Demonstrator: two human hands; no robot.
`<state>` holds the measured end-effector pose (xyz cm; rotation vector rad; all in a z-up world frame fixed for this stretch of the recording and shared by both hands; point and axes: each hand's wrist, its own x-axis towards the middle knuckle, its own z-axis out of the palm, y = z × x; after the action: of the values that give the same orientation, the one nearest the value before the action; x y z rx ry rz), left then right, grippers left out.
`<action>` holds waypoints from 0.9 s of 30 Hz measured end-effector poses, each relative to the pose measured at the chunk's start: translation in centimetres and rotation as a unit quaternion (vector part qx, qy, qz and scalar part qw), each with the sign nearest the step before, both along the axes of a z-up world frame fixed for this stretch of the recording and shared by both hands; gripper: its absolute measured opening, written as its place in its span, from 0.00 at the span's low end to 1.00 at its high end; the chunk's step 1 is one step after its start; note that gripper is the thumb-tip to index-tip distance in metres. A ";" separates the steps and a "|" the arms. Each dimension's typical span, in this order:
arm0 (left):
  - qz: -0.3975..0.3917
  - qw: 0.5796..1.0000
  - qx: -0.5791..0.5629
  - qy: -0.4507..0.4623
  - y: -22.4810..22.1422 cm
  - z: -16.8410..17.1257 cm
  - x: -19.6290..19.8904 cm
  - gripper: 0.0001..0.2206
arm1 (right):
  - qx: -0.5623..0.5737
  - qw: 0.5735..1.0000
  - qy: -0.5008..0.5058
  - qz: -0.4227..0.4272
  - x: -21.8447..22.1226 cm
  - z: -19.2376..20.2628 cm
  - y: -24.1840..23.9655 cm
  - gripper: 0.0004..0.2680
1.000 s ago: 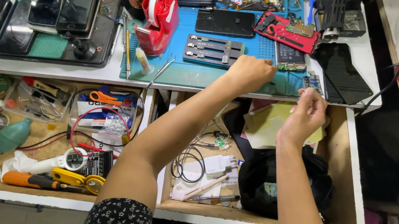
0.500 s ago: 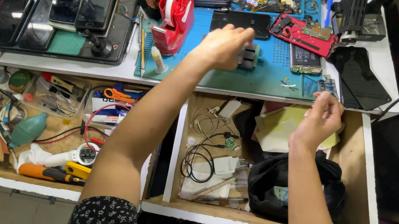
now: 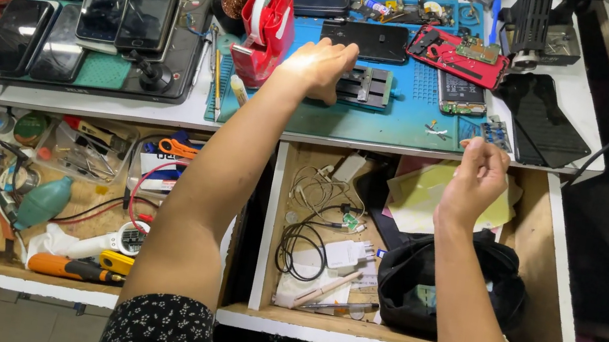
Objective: Inspecting a small electronic component with a magnifying glass and securing it in a PCB holder for repair
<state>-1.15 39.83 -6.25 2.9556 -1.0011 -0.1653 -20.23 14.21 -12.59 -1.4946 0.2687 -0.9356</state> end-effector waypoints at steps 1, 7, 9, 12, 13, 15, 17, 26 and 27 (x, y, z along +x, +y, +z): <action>-0.001 1.000 0.000 0.000 -0.1 0.3 -0.1 0.31 | 0.000 1.000 0.000 -0.001 -0.2 0.4 0.3 0.08; 0.001 1.000 0.011 0.017 -0.5 1.0 -0.3 0.31 | -0.054 0.998 0.013 -0.002 -0.2 0.4 0.6 0.07; -0.003 1.000 0.016 0.026 -0.2 1.7 -1.1 0.33 | -0.066 0.997 0.029 0.013 -0.1 0.1 0.4 0.07; -0.009 0.999 0.000 0.049 0.0 2.6 -3.4 0.34 | -0.070 0.997 0.036 0.027 -0.3 0.4 0.7 0.08; -0.007 0.999 0.001 0.050 0.1 2.6 -3.8 0.34 | -0.069 0.997 0.038 0.028 -0.6 0.8 0.9 0.08; -0.006 0.999 -0.016 0.046 0.3 2.5 -4.7 0.35 | -0.092 0.992 0.058 0.069 -1.2 1.7 1.5 0.08; -0.001 0.999 -0.019 0.041 0.3 2.3 -5.2 0.35 | -0.106 0.989 0.066 0.085 -1.3 1.7 1.9 0.08; -0.003 0.979 -0.202 -0.013 1.4 2.2 -7.4 0.27 | -0.209 0.962 0.078 0.160 -1.6 1.4 2.6 0.04; -0.003 0.952 -0.302 -0.054 1.5 2.1 -7.9 0.20 | -0.226 0.956 0.075 0.170 -1.7 1.6 2.8 0.04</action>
<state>-9.06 41.34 -4.17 2.4162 -0.8697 0.2633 -21.93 16.98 -11.02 -1.9618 -0.1051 -0.6285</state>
